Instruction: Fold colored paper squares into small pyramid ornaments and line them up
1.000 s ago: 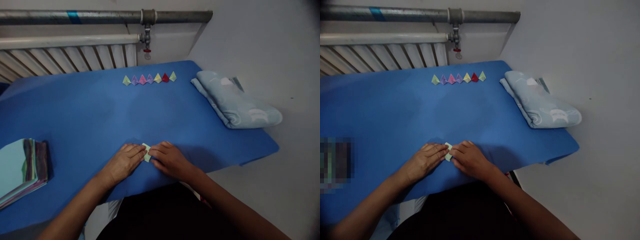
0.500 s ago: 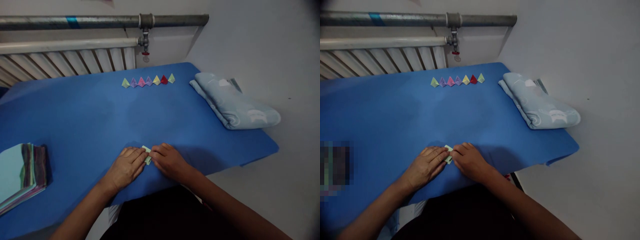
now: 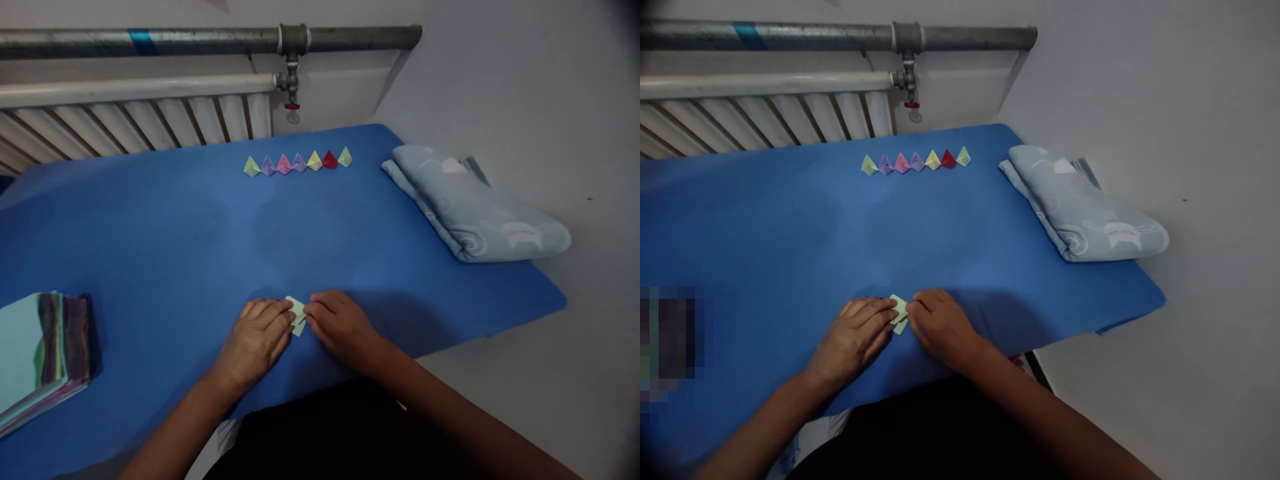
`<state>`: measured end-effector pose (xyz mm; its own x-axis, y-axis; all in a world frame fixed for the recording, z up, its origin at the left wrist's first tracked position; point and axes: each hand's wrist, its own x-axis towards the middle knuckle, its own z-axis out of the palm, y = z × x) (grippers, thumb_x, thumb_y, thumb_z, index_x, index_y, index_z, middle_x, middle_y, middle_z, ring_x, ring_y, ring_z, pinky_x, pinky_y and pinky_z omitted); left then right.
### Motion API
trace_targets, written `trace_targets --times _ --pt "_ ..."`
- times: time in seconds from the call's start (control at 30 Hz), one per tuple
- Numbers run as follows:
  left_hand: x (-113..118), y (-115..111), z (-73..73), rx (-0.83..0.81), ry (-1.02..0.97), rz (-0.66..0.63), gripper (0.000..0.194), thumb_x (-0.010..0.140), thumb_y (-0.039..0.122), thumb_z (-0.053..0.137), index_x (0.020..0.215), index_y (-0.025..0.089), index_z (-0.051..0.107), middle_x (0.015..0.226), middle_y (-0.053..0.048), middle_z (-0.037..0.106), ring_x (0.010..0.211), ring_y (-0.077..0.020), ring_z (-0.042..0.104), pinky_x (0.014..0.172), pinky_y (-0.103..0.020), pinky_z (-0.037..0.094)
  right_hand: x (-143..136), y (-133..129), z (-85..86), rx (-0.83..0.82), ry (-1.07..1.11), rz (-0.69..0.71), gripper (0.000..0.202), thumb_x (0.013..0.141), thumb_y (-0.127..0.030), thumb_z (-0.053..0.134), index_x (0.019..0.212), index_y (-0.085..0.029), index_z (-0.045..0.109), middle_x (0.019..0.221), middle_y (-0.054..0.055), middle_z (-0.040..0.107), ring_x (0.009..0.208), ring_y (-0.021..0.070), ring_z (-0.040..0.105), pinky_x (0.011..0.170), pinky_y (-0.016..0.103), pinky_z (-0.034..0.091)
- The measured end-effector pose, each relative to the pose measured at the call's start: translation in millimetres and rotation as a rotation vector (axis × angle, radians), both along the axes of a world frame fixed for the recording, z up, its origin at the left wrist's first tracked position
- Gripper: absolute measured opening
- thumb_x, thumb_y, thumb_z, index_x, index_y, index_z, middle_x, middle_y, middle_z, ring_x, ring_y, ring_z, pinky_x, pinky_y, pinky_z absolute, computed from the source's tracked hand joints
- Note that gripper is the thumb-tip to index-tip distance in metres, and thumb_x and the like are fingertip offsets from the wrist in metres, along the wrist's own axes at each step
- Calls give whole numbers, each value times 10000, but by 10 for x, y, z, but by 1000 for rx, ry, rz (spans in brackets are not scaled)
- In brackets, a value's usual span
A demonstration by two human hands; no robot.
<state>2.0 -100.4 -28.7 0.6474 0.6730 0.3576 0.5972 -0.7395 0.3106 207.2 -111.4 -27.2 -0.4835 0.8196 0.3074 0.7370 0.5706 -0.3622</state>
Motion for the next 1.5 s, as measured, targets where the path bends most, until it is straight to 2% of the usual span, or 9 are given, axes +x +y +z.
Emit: trace_targets --times 0.2,0.37,0.57,0.77,0.9,1.5 --pt "27 -62 13 -103 -53 98 170 902 176 511 1056 185 582 1106 -78 666 1023 -218 584 888 -416 452 -13 8 -4 -51 121 -36 187 934 -183 454 896 -150 634 911 90 644 861 186 583 799 340 481" --pt "13 -102 -18 -76 -102 153 89 896 194 535 965 163 582 1064 -92 655 983 -212 592 850 -393 464 -25 21 24 -96 152 -56 200 935 -191 449 875 -170 638 904 81 645 850 183 583 786 342 488" --pt "10 -110 -24 -82 -97 236 106 917 214 504 927 177 603 1056 -82 662 966 -209 598 835 -385 454 -56 26 44 -102 211 -74 205 934 -183 444 850 -175 630 921 80 646 865 183 589 791 342 490" --pt "22 -98 -19 -144 -84 308 145 923 264 497 885 189 615 1039 -64 669 961 -215 594 837 -397 422 -57 43 53 -146 241 -117 127 891 -171 513 821 -175 619 905 67 649 860 182 591 784 331 484" --pt "52 -99 -13 -163 -85 355 162 923 279 494 873 188 617 1039 -67 659 964 -226 585 853 -412 403 -66 57 81 -199 225 -151 101 871 -164 539 794 -181 603 886 59 646 846 180 589 774 323 478" --pt "175 -75 34 -204 -70 486 171 894 268 514 784 182 613 977 -68 657 916 -231 572 834 -407 388 -189 106 126 -181 -28 -211 168 879 -158 433 768 -156 558 826 76 598 782 183 533 723 312 419"
